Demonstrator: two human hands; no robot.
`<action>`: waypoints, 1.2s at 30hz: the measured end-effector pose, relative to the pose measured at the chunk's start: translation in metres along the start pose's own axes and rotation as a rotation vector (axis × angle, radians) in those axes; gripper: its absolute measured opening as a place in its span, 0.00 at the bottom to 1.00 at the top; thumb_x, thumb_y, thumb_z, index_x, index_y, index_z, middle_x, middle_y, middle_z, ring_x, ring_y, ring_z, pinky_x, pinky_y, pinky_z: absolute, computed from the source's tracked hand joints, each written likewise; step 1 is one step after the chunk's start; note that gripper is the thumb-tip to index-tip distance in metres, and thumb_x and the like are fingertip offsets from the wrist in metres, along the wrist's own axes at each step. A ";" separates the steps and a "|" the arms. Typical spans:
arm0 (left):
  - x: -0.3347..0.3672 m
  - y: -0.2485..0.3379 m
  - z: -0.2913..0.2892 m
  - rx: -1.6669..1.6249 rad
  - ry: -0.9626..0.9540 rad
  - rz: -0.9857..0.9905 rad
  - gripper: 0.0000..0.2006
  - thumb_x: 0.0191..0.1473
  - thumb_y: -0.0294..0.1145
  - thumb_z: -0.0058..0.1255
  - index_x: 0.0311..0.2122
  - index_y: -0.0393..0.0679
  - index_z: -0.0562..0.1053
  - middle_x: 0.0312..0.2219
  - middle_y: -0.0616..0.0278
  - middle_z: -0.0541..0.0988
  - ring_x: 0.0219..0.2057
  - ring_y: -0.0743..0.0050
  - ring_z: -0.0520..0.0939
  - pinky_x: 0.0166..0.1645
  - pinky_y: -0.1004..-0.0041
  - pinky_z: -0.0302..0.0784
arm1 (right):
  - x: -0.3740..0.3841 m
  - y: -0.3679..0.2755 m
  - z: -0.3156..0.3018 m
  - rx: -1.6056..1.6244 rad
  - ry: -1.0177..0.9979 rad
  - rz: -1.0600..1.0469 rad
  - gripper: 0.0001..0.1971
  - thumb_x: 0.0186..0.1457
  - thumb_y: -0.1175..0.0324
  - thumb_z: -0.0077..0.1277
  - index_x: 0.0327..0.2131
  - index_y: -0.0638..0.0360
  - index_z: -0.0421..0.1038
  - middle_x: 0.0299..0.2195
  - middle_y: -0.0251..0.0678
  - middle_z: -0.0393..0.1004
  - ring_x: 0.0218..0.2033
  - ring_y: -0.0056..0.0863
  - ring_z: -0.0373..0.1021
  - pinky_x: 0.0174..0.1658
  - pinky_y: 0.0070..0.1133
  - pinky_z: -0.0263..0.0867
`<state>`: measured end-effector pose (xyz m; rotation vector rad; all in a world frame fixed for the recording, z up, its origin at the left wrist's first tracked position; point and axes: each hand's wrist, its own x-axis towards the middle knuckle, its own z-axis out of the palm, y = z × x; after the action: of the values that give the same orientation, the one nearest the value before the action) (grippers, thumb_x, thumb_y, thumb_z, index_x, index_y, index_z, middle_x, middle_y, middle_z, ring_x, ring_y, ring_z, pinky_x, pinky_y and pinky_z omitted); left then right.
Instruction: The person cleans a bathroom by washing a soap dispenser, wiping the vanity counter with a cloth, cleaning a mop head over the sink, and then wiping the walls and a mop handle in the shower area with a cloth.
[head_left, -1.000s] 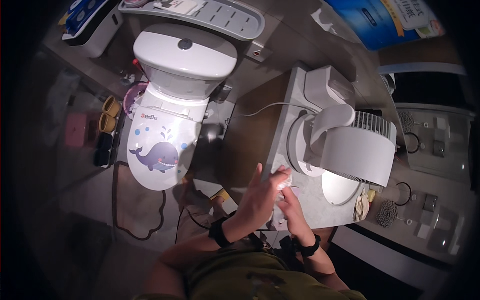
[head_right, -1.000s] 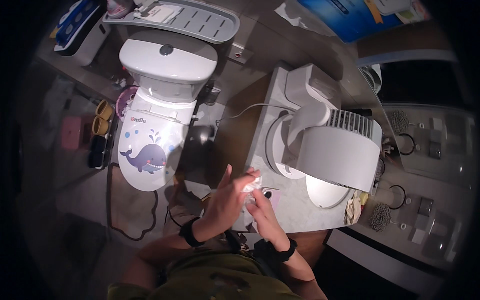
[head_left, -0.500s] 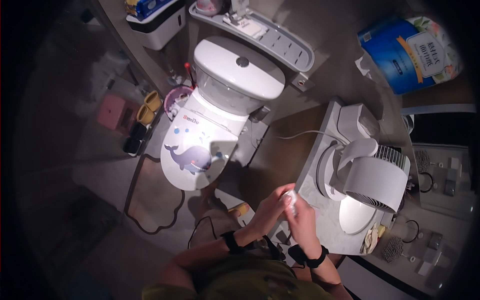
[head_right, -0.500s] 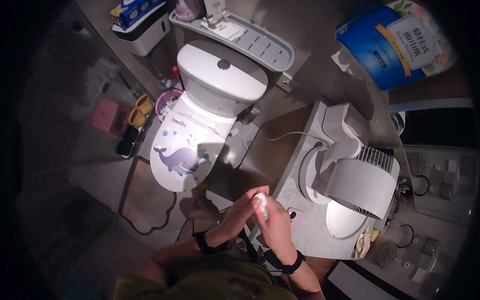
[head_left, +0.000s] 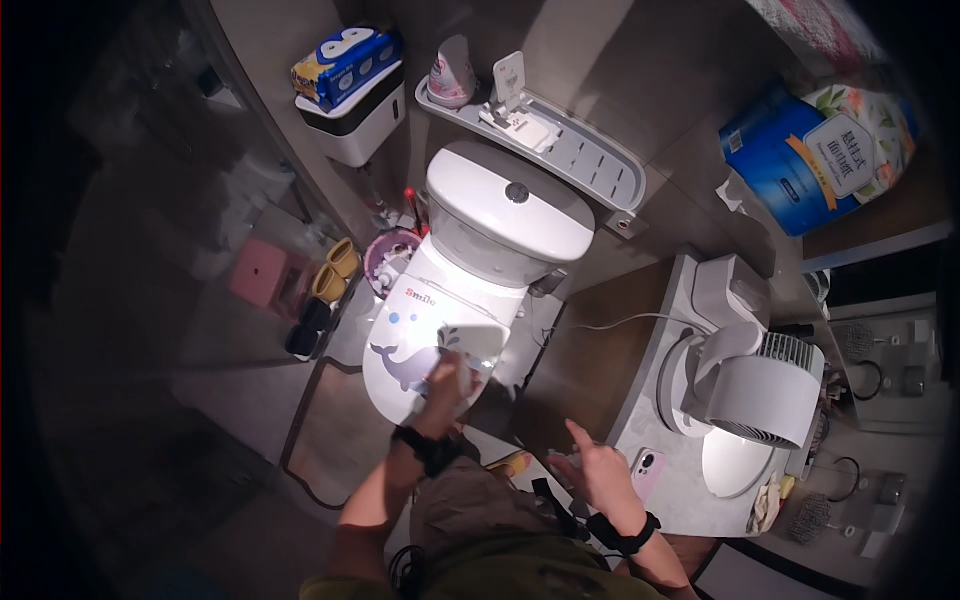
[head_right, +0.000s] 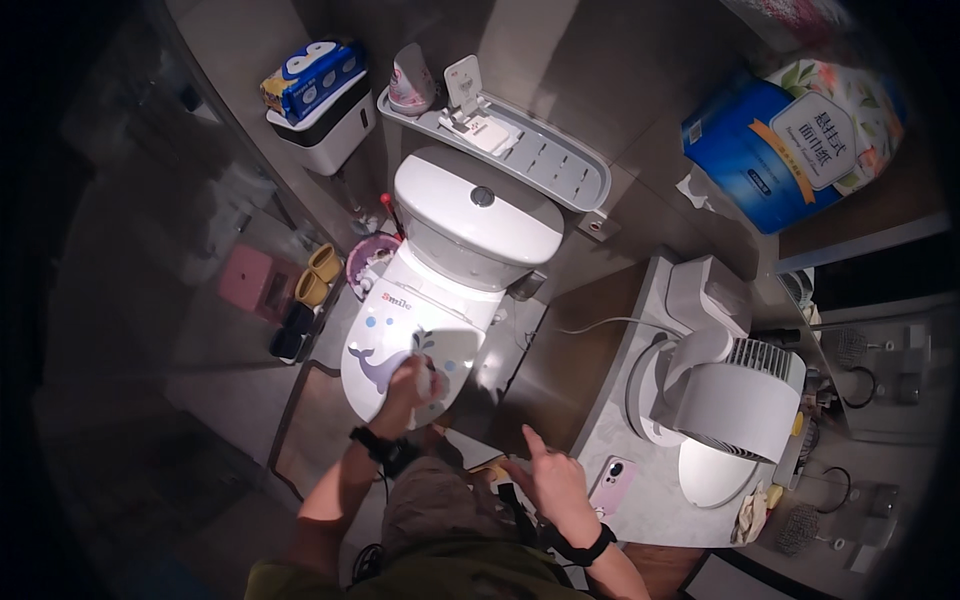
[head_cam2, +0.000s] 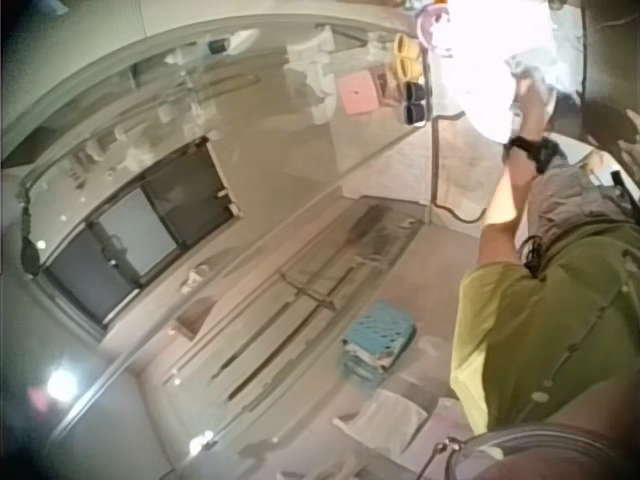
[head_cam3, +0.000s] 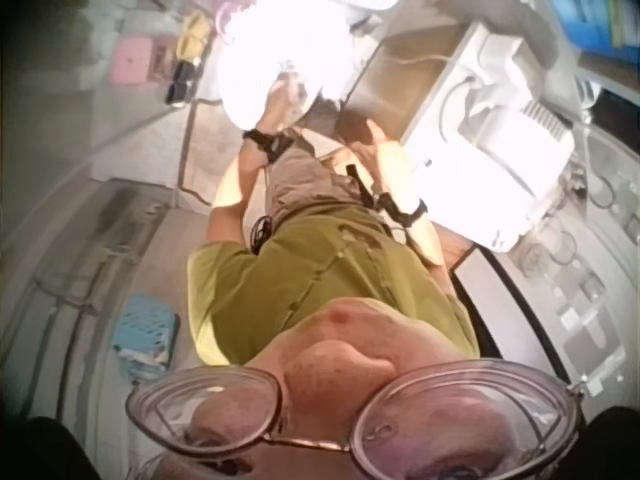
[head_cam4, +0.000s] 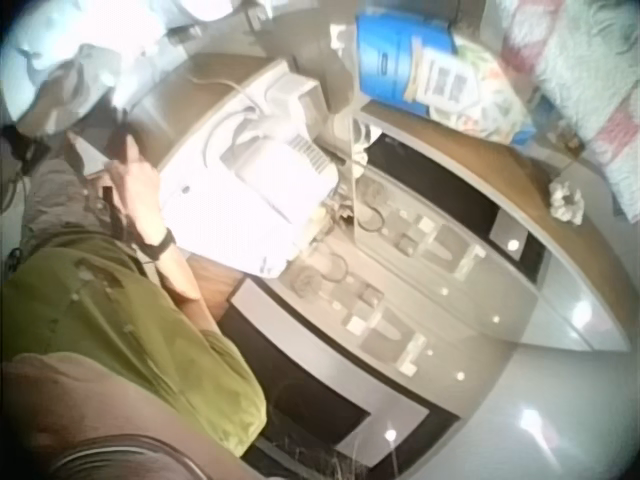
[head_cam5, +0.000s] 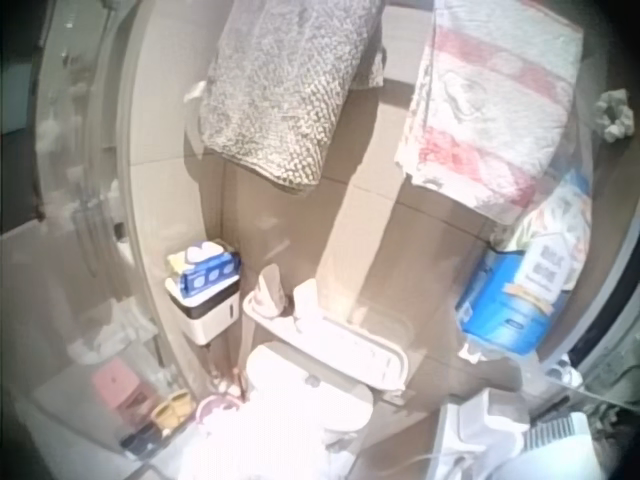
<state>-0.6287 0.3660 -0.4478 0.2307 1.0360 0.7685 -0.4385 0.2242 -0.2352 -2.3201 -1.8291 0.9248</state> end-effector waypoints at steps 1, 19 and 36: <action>0.010 0.026 -0.016 0.283 -0.089 0.110 0.19 0.61 0.51 0.37 0.46 0.45 0.64 0.29 0.60 0.74 0.25 0.67 0.77 0.26 0.72 0.76 | 0.000 0.005 -0.002 -0.004 0.020 0.021 0.32 0.49 0.52 0.57 0.54 0.59 0.62 0.26 0.47 0.76 0.28 0.48 0.73 0.32 0.36 0.69; 0.177 0.114 -0.092 0.781 0.000 0.185 0.44 0.53 0.64 0.42 0.61 0.34 0.52 0.37 0.52 0.75 0.33 0.67 0.75 0.33 0.71 0.72 | -0.012 0.002 0.000 0.281 0.089 0.026 0.19 0.54 0.68 0.46 0.50 0.61 0.64 0.42 0.52 0.71 0.44 0.49 0.68 0.47 0.36 0.64; -0.184 0.009 -0.164 0.717 0.227 0.403 0.20 0.58 0.40 0.48 0.48 0.35 0.69 0.37 0.60 0.78 0.38 0.77 0.76 0.43 0.77 0.71 | -0.059 -0.019 0.068 0.364 -0.159 -0.328 0.28 0.43 0.62 0.61 0.50 0.59 0.66 0.43 0.48 0.69 0.45 0.47 0.67 0.49 0.32 0.63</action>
<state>-0.8222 0.2209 -0.4002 1.0083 1.4820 0.7642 -0.4946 0.1552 -0.2586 -1.7179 -1.8322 1.2873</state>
